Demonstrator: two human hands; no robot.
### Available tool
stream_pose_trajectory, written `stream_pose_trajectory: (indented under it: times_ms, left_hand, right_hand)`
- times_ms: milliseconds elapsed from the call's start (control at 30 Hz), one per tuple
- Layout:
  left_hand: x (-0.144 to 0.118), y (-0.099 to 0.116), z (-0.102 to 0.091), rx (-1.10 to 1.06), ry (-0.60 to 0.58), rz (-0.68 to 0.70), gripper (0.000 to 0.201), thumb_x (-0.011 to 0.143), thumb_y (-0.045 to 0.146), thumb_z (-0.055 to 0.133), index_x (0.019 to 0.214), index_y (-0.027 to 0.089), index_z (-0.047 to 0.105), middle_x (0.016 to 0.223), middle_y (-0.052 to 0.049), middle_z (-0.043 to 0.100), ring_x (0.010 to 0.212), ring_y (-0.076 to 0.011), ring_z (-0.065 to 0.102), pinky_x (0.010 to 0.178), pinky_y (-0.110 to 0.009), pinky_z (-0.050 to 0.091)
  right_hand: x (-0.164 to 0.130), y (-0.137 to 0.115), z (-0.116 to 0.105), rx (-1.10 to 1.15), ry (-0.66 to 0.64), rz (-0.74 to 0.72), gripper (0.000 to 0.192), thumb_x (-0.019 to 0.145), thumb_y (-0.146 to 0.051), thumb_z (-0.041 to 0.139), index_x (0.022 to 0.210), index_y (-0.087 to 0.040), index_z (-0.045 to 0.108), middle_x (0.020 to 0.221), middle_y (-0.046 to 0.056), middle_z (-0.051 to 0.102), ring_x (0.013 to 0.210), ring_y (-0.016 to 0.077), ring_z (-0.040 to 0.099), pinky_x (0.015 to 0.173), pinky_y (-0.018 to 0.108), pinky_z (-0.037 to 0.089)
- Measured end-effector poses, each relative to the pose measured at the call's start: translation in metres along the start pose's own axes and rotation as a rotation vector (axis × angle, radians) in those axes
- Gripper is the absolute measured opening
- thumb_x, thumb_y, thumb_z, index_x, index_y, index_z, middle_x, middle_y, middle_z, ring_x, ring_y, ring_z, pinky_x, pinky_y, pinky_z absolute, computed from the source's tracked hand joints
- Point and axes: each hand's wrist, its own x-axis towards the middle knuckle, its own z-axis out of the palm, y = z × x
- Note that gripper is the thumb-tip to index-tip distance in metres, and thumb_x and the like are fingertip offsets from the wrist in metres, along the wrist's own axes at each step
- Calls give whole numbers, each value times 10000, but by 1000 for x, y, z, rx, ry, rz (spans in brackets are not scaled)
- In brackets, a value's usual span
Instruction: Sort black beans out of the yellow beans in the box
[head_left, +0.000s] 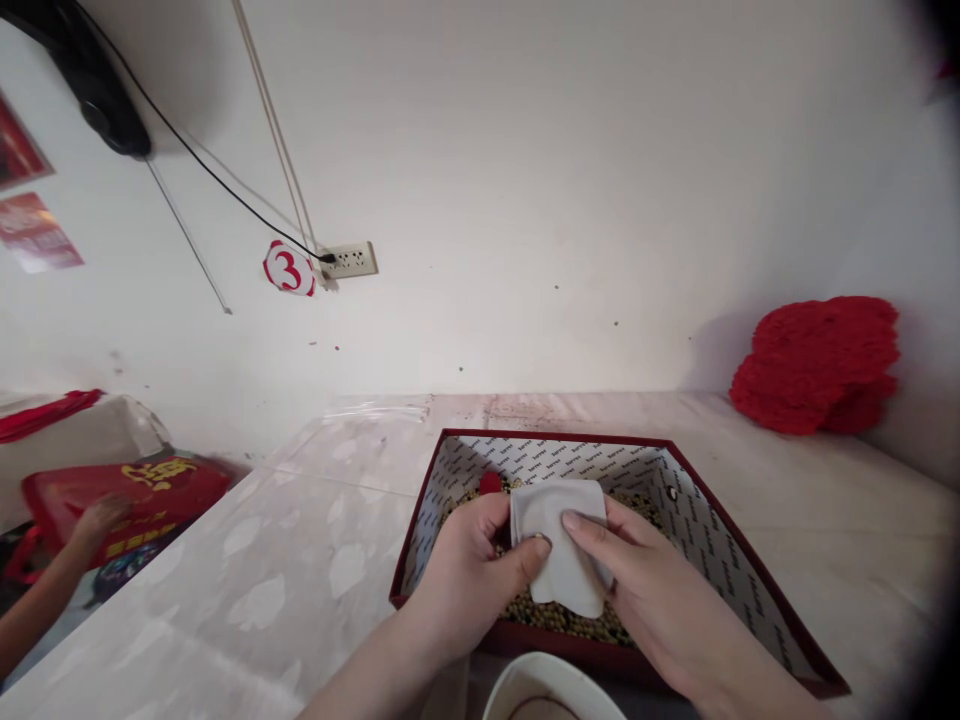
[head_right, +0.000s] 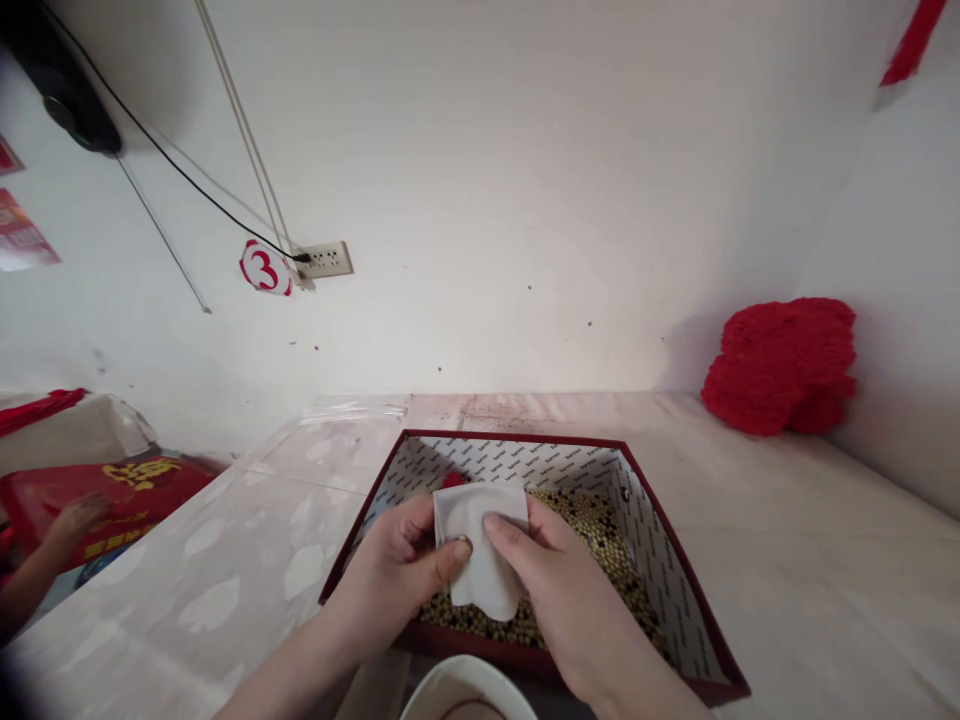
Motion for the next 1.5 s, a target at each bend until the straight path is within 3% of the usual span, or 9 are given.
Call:
stream_pose_trajectory:
  times_ms: [367,600,867,1033,1133,1333,1500]
  left_hand:
    - [0,3,0,53,-5,18,270,875,365,508,977,140,618,772,-9,567,645,-106,445,570,-206,371]
    - [-2,-4,-2,132,86,-30,370,857,475,493,813,120,584,647,10,507,551,-89,394,482,-189,326]
    - [-1,-6,1,152,85,1,352,838,467,528,776,128,603,675,-7,534,592,-105,423,518,-204,345]
    - [-2,-6,1,276,226,32,333,782,452,611,684,173,457,612,33,449,555,-93,386,491,-202,320]
    - [-4,-5,2,426,341,123,356,754,420,650,709,206,369,623,54,396,534,-90,352,459,-202,287]
    - [-10,-6,9,713,458,554,194,818,176,573,791,210,384,795,1,455,764,-150,464,687,-289,402]
    - [-15,-6,13,841,575,645,197,784,110,606,842,198,440,893,-28,466,853,-172,483,743,-323,417]
  right_hand:
    - [1,5,-2,-21,-26,12,354,777,-364,647,1089,-201,620,936,38,708,859,206,618,779,352,458]
    - [0,1,3,-154,-83,14,432,733,-296,678,1144,-193,591,853,20,707,786,208,620,729,354,455]
    - [0,1,3,-185,-123,-36,322,752,-267,660,1064,-191,649,801,15,706,740,188,602,717,332,439]
    - [1,2,2,-73,-182,28,315,745,-275,670,1051,-200,662,790,20,709,728,189,618,721,332,443]
    - [0,2,2,-39,-214,61,304,746,-289,672,1036,-199,673,778,23,708,728,188,622,722,328,445]
    - [0,1,1,-29,-241,47,171,783,-265,640,932,-201,696,802,11,703,739,153,601,702,280,428]
    - [-2,-3,3,-2,-264,130,238,760,-275,655,979,-190,694,737,16,698,692,163,608,653,279,428]
